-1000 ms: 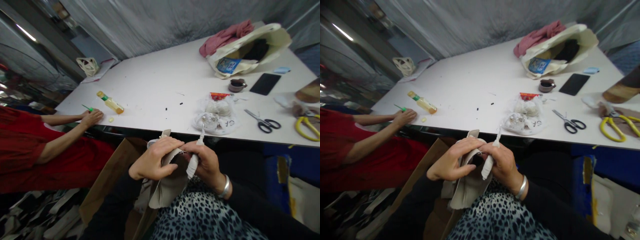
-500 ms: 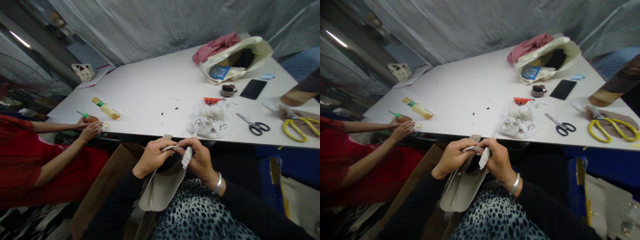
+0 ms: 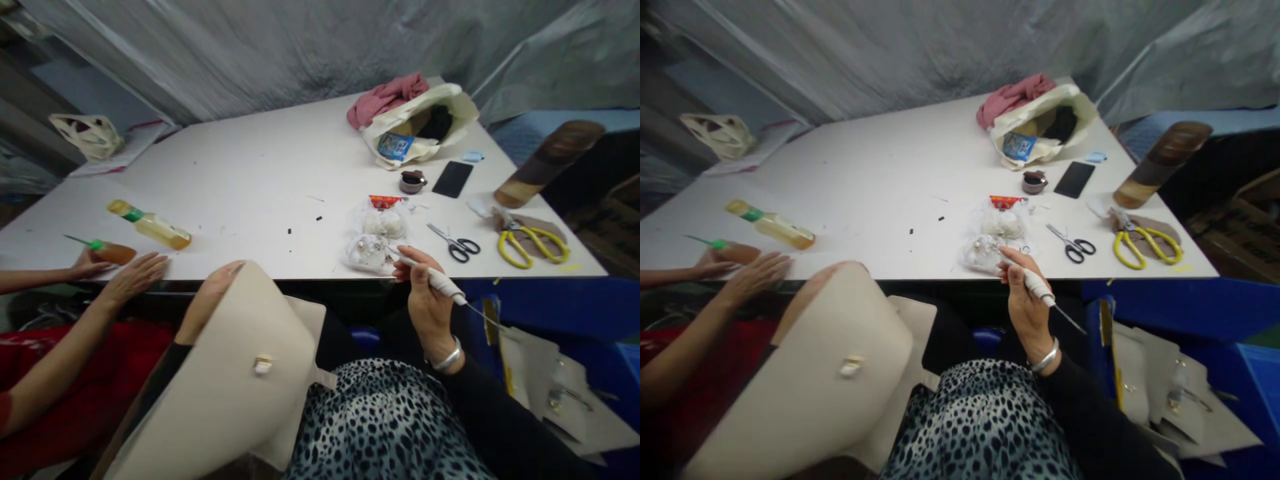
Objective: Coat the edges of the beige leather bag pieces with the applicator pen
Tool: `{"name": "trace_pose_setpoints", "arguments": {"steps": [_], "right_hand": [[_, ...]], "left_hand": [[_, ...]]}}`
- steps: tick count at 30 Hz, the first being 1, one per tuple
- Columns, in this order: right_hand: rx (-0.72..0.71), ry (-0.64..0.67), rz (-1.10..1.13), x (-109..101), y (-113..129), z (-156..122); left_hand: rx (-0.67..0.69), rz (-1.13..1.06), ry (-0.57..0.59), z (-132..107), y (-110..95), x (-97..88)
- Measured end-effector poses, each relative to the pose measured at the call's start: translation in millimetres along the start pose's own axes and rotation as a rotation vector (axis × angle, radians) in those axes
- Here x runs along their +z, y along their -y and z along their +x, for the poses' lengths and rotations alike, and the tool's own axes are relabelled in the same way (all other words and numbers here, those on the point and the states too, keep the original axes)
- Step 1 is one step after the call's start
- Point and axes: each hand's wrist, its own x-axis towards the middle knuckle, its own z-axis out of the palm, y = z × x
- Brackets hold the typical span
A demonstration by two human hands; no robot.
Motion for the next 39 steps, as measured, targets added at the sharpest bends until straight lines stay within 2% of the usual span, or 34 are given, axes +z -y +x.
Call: {"name": "trace_pose_setpoints", "arguments": {"steps": [1, 2, 3, 4, 7, 8, 10, 12, 15, 19, 25, 31, 39], "right_hand": [[0.021, -0.017, -0.035, -2.7, -4.3, 2.4], [0.042, -0.027, -0.060, -4.6, -8.0, 4.3], [0.060, -0.030, -0.075, -6.0, -11.5, 5.9], [0.076, -0.028, -0.083, -7.1, -14.7, 7.4], [0.095, -0.009, -0.127, -10.7, -24.5, 11.8], [0.086, 0.006, -0.164, -12.0, -27.7, 13.5], [0.043, 0.046, -0.268, -14.3, -33.7, 16.7], [-0.021, 0.087, -0.371, -15.3, -38.4, 19.3], [-0.076, 0.117, -0.426, -13.7, -43.6, 21.5], [-0.060, 0.154, -0.432, -8.5, -49.5, 22.3], [-0.063, 0.181, -0.423, -5.1, -56.7, 22.9], [-0.017, 0.219, -0.445, -5.9, -59.7, 28.5], [-0.123, 0.261, -0.475, -1.1, -60.3, 33.0]], "left_hand": [[-0.093, -0.031, 0.108, -7.1, -2.6, 19.6], [-0.292, -0.132, 0.243, -16.2, -5.5, 42.0], [-0.448, -0.228, 0.316, -26.9, -8.4, 66.1], [-0.504, -0.254, 0.357, -38.3, -11.0, 90.5], [-0.447, -0.179, 0.438, -69.4, -16.4, 152.9], [-0.451, -0.171, 0.477, -76.6, -17.5, 167.1], [-0.492, -0.171, 0.539, -84.5, -18.3, 183.9], [-0.532, -0.172, 0.566, -84.0, -16.9, 187.5], [-0.552, -0.158, 0.532, -75.2, -11.2, 181.3], [-0.593, -0.166, 0.472, -68.7, -2.4, 178.2], [-0.610, -0.180, 0.523, -70.2, 5.0, 186.4], [-0.619, -0.201, 0.541, -64.6, 7.8, 182.1], [-0.660, -0.175, 0.504, -65.4, 2.3, 179.0]]}}
